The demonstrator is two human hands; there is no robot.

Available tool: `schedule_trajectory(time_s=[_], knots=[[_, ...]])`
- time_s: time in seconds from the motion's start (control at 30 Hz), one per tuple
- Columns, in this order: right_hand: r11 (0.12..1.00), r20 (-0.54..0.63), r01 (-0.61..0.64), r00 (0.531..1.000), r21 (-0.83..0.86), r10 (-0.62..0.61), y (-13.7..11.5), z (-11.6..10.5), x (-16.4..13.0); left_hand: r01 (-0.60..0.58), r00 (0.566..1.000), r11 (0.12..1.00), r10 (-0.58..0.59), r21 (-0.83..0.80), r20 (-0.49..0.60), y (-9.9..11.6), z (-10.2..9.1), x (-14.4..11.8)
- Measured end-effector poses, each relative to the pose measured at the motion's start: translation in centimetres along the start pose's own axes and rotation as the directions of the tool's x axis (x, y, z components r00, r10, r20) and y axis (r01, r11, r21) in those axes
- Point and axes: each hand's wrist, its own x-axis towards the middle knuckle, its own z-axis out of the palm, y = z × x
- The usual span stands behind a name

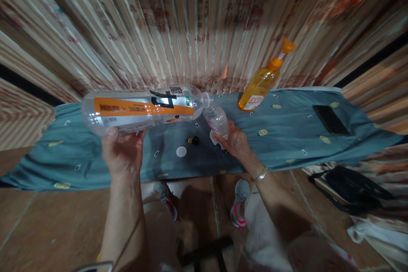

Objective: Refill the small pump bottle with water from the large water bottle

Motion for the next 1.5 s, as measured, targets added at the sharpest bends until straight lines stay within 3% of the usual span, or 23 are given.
schedule_trajectory(time_s=[0.6,1.03,1.5], knots=[[1.000,0.000,-0.027,1.000,-0.002,0.027,-0.08,0.17,0.07,0.019,0.999,1.000,-0.020,-0.025,-0.046,0.21,0.38,0.03],[1.000,-0.007,-0.006,1.000,0.001,0.006,0.09,0.20,0.02,0.005,1.000,1.000,-0.005,-0.026,0.005,0.14,0.22,0.02],[1.000,0.016,-0.022,1.000,-0.006,0.022,-0.29,-0.23,0.07,0.013,1.000,1.000,-0.013,-0.007,-0.023,0.15,0.09,0.11]])
